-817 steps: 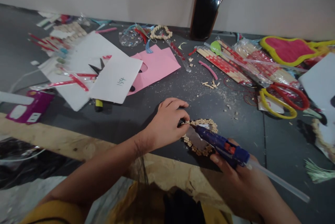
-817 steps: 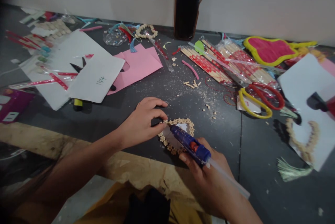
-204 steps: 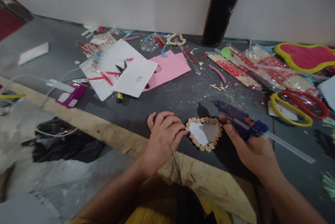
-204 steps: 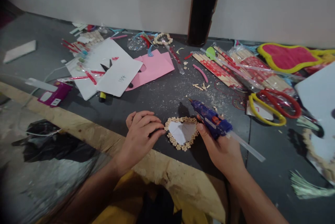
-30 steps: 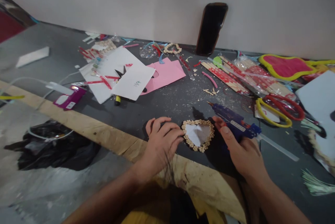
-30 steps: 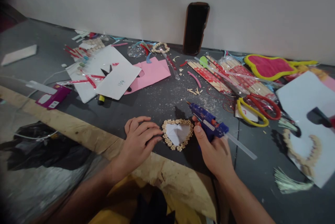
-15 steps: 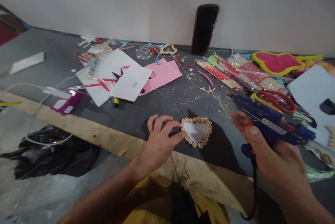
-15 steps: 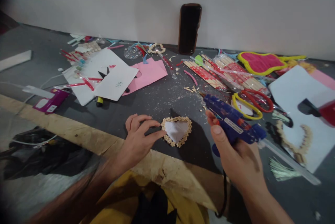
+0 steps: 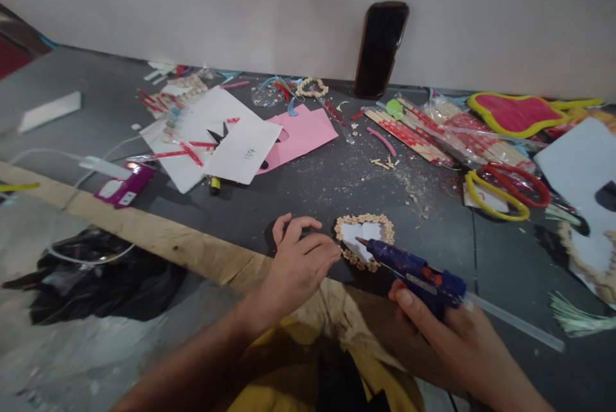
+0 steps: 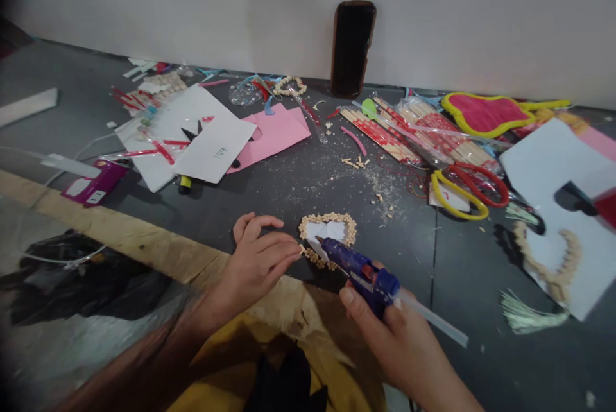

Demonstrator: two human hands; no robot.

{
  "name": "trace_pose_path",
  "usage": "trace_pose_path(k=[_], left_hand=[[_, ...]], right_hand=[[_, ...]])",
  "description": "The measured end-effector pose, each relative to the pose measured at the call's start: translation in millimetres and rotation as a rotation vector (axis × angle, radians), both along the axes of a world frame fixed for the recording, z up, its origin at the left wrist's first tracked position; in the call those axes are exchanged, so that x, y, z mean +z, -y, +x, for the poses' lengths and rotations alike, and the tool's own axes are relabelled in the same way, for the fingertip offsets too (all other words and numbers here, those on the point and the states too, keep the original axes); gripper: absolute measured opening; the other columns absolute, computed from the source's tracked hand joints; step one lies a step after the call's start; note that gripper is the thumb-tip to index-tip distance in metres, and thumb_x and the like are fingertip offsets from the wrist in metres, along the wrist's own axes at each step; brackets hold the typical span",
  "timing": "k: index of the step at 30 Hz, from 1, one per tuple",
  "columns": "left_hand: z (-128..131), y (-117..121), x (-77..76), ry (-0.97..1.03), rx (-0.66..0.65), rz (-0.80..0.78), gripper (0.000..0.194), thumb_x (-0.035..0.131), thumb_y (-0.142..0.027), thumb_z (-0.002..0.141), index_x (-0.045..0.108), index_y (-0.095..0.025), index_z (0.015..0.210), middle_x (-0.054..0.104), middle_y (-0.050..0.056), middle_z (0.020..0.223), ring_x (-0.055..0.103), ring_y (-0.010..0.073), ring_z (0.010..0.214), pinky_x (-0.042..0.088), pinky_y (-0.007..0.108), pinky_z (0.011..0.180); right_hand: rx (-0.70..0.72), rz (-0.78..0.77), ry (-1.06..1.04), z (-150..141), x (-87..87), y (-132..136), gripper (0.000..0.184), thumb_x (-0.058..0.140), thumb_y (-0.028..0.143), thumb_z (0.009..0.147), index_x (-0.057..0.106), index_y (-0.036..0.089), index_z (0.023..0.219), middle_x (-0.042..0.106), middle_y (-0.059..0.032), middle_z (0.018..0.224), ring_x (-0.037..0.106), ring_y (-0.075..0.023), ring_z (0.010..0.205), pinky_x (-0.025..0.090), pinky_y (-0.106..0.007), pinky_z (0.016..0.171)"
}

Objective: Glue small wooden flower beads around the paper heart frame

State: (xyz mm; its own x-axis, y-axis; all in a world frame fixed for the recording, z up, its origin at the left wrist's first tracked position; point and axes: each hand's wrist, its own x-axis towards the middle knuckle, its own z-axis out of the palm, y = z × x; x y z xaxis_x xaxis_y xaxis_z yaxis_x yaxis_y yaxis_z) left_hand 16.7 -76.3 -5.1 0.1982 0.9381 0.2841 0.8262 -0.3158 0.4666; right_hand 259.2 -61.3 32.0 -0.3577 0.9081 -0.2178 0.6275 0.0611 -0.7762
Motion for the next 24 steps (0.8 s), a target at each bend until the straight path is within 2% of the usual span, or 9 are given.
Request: trace_pose_path(k=[7, 12, 20, 24], left_hand=[[3.4, -0.4, -2.3, 0.066, 0.044, -0.068, 0.013, 0.054, -0.021, 0.094, 0.067, -0.025, 0.092, 0.072, 0.0, 0.094, 0.05, 0.0238, 0.11, 0.027, 0.048, 0.103], [2.3, -1.3, -1.0, 0.101, 0.068, -0.059, 0.018, 0.056, -0.013, 0.087, 0.061, -0.024, 0.1, 0.071, 0.001, 0.094, 0.053, 0.0225, 0.105, 0.033, 0.044, 0.096], [0.9, -1.3, -0.4, 0.103, 0.056, -0.095, 0.035, 0.056, -0.009, 0.084, 0.054, -0.024, 0.116, 0.071, 0.002, 0.098, 0.053, 0.0227, 0.106, 0.033, 0.044, 0.096], [-1.1, 0.1, 0.5, 0.061, 0.116, -0.102, 0.026, 0.063, -0.015, 0.084, 0.06, -0.024, 0.108, 0.07, 0.001, 0.099, 0.051, 0.0252, 0.109, 0.029, 0.048, 0.099]], right_hand=[[0.117, -0.036, 0.01, -5.3, -5.1, 1.6, 0.035, 0.047, 0.05, 0.09, 0.064, 0.024, 0.074, 0.064, 0.0011, 0.057, 0.058, -0.0149, 0.05, 0.048, -0.024, 0.046], [0.111, -0.024, 0.023, -6.1, -15.5, 6.6, 0.034, 0.049, 0.049, 0.09, 0.067, 0.024, 0.078, 0.064, 0.0009, 0.058, 0.06, -0.0149, 0.051, 0.048, -0.024, 0.045], [0.048, 0.059, 0.086, -7.8, -30.9, 9.8, 0.039, 0.049, 0.058, 0.086, 0.07, 0.026, 0.078, 0.068, -0.0031, 0.063, 0.068, -0.0223, 0.066, 0.054, -0.029, 0.052], [0.077, 0.053, 0.1, -8.0, -27.8, 8.3, 0.038, 0.049, 0.056, 0.086, 0.072, 0.026, 0.083, 0.071, -0.0047, 0.07, 0.07, -0.0235, 0.072, 0.057, -0.031, 0.059]])
